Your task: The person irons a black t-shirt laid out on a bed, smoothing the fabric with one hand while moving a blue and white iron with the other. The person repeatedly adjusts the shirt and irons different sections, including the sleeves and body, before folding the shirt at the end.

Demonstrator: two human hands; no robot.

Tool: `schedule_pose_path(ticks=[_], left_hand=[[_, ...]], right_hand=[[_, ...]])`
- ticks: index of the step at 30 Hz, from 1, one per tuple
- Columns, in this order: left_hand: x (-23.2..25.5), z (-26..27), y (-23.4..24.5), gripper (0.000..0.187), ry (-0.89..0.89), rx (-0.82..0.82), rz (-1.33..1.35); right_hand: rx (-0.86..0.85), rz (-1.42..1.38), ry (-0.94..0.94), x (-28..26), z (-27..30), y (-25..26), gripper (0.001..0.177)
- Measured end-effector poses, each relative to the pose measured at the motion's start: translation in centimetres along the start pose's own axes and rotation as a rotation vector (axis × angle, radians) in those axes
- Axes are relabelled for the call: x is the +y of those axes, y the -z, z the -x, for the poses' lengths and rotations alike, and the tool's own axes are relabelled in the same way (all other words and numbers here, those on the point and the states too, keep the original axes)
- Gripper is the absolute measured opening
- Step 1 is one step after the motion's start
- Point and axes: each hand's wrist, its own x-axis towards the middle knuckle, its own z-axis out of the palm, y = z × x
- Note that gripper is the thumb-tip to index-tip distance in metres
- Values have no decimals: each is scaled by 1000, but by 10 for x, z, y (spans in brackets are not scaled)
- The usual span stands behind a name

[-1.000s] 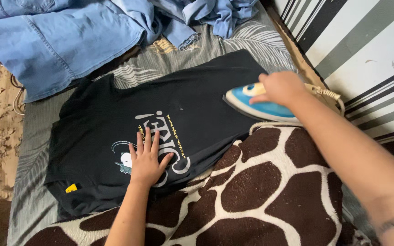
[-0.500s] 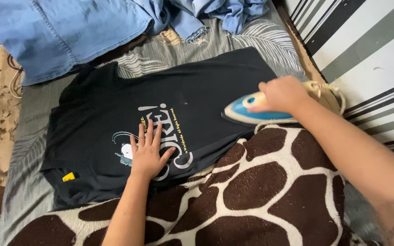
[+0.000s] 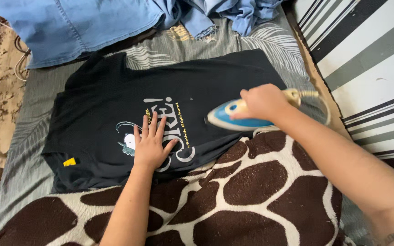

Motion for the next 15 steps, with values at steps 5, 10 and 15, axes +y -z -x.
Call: schedule_pose_path(ticks=[5,10,15], left_hand=[[1,-1,-1,78,26,-20,-33],[0,0,-7,71,20,-4,-49],[-2,2,-11,69,35,11,-57]], right_hand=[[82,-55,-181,-28,-13,-1,79],[138,-89,267,-39,-4,5,77],[77,-23,51,-58,-26,6,76]])
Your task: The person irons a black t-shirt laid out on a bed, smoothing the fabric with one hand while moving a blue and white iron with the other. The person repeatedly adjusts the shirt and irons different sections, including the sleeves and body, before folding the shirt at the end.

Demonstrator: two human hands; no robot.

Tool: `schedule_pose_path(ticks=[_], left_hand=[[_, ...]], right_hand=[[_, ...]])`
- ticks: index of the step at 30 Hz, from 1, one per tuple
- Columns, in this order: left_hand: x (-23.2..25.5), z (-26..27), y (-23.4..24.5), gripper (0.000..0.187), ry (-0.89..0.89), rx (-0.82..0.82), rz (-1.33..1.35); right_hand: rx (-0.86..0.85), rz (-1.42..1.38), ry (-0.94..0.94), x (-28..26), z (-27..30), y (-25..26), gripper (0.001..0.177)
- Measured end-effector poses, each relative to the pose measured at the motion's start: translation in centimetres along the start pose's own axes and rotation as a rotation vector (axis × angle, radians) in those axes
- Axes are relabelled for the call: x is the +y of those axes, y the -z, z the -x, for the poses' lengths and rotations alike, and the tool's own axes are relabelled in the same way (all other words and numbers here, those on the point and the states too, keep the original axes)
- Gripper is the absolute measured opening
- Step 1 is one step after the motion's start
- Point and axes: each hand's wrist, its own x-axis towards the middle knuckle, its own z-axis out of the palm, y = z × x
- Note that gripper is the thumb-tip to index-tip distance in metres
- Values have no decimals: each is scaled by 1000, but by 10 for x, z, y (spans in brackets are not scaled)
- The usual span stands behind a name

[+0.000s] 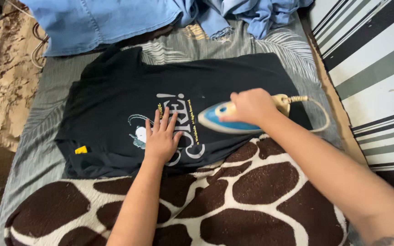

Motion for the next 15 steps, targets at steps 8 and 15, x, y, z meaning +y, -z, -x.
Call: schedule_pose_path(ticks=[8,15], left_hand=[[-1,1,16,88,211,-96,51],[-9,6,3,86,374,-17,-56]], right_hand=[[103,-34,297,-13,-4,4,73],[41,-5,-61,-34,-42,3,76]])
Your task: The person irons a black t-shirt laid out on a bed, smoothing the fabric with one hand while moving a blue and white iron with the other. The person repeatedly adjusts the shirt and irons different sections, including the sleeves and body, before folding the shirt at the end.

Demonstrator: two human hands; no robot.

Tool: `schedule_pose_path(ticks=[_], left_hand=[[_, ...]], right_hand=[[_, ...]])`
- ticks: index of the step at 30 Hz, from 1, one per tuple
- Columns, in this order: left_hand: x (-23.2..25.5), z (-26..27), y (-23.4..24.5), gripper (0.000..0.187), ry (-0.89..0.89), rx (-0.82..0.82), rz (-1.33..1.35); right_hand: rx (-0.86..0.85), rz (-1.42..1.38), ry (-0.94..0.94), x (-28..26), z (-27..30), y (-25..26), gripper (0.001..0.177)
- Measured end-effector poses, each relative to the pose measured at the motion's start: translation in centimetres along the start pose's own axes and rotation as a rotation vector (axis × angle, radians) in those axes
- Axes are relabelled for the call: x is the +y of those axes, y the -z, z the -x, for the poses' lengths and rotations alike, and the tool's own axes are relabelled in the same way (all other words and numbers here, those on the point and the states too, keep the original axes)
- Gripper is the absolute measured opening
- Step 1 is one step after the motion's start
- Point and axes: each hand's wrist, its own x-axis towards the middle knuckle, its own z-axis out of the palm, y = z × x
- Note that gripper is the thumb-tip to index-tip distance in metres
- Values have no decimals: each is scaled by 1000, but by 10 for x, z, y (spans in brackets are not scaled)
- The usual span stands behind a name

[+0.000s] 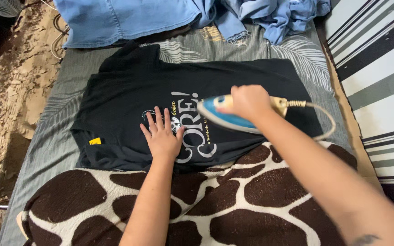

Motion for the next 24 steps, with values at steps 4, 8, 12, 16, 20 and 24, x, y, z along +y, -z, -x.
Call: schedule_pose_path(ticks=[4,8,12,16,20,24], left_hand=[[-14,-3,15,101,-73,-152,-5],[-55,-18,55,129,-182,-485,-117],[-80,-29,79,137,-145,-624,-162],[-77,-24,73,141,-68,-606,-86],[-68,-18,57,144,31,-549,46],[-82,-17,51,151,57,-406,130]], right_hand=[[56,-28,-41,-8,-17,4,76],[-97,-16,341,-13,3,8,76],[15,-83,448,-27,11,8,79],[-18,-52,182,-50,-10,8,80],[61,-83,-129,-77,-52,7,77],[18,-104,-143,-86,-71,12,75]])
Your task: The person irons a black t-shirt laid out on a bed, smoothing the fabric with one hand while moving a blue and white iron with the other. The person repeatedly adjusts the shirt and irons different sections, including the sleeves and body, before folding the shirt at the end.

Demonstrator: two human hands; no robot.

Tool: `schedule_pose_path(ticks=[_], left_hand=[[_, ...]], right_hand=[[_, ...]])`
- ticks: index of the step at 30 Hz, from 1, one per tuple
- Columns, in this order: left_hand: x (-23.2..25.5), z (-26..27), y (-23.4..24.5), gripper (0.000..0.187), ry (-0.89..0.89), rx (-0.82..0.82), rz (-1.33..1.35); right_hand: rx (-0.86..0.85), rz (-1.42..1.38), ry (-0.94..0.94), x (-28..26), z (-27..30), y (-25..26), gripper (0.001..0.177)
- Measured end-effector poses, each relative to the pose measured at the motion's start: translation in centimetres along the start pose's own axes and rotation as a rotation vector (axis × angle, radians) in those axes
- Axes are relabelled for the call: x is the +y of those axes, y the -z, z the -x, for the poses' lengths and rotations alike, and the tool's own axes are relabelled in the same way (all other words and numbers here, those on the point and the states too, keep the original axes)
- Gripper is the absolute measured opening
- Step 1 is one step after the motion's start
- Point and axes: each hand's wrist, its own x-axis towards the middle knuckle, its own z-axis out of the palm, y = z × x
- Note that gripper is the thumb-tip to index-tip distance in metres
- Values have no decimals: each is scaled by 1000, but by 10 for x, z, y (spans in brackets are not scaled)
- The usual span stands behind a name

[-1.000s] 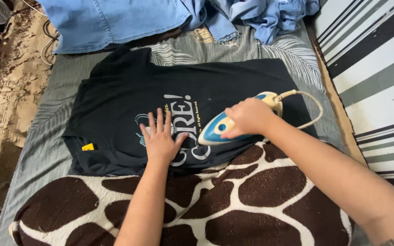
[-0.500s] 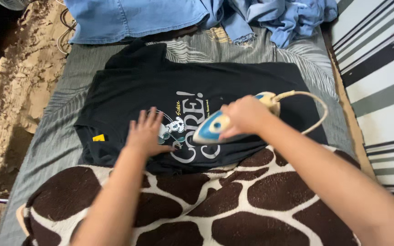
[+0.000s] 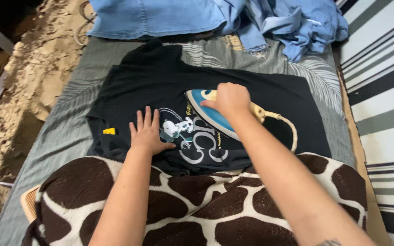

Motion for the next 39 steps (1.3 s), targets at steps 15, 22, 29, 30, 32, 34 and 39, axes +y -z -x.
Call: schedule_pose_path(ticks=[15,22,29,30,32,34,39], left_hand=[[2,2,20,163,163,-174,-14],[3,2,15,162,149,-150,-16],[4,3,7,161,133,-68,-12],[1,1,5,161,128,-32,-19],[-2,-10,-2,156,138,-109,-36],[-4,-27,-12,146,125,-135,-71],[-49,-61,-24,65,-53,53,-205]], right_hand=[[-133,56,278,-19,59,21,83],[6,39,132,-39,9,7,80],[-105,39,155,-40,15,13,79],[-143,29,145,-40,20,16,80],[-175,36,153,-44,40,21,86],[-202,87,165,-49,62,26,87],[-475,-160,37,-39,79,53,74]])
